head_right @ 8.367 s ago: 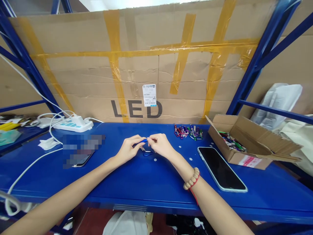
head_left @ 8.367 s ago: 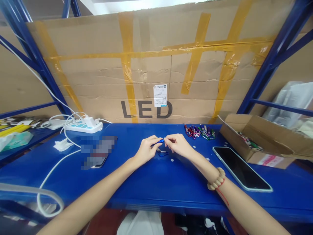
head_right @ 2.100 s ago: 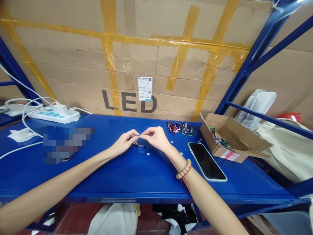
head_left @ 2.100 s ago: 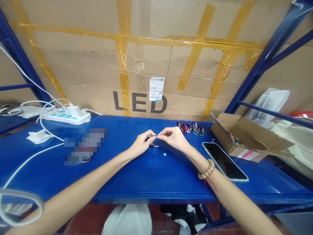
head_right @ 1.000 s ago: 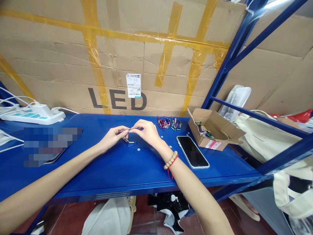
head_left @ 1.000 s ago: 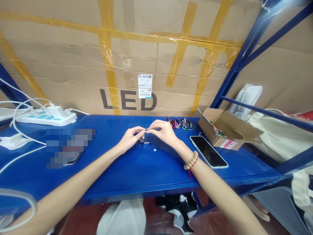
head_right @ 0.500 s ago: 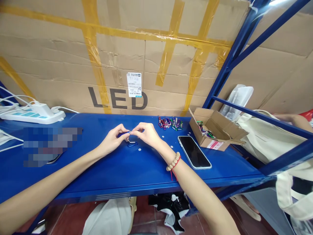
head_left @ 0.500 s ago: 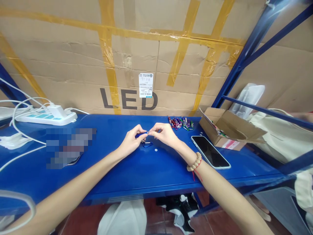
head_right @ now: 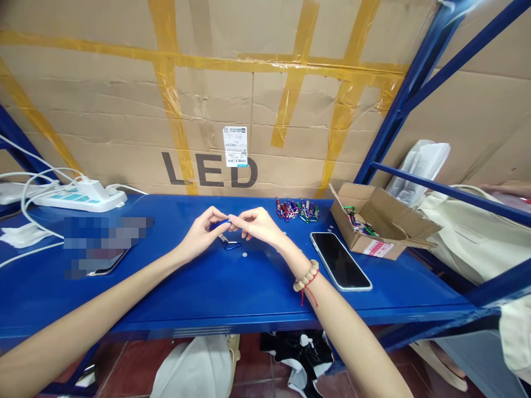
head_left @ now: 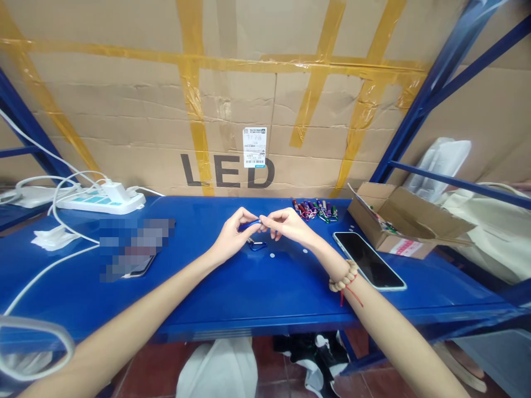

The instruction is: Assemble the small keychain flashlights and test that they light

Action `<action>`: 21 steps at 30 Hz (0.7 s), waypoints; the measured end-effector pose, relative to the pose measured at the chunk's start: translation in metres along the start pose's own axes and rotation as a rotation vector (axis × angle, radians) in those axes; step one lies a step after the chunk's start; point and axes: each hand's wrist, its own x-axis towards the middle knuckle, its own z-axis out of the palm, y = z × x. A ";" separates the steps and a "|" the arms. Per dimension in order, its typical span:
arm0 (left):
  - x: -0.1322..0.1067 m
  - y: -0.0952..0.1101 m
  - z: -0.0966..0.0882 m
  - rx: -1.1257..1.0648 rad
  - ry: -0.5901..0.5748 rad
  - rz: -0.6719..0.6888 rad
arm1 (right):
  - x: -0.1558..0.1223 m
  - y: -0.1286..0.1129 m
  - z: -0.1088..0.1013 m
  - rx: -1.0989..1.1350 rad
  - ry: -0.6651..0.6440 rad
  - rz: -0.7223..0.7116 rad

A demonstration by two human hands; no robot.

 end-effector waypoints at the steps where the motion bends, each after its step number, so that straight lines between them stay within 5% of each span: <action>1: 0.000 0.000 0.000 0.004 -0.001 -0.010 | 0.000 0.000 0.000 -0.012 0.008 0.008; 9: 0.004 -0.007 -0.001 0.034 -0.021 -0.088 | 0.005 0.007 -0.002 -0.101 0.140 -0.036; 13: 0.004 -0.007 -0.005 0.023 0.036 -0.105 | 0.005 0.007 -0.015 -0.065 0.326 -0.044; 17: 0.004 -0.007 -0.007 -0.043 0.072 -0.107 | -0.012 0.005 -0.060 -0.019 0.631 -0.015; 21: 0.003 -0.006 -0.002 -0.082 0.100 -0.122 | -0.049 0.003 -0.135 -0.133 1.002 -0.019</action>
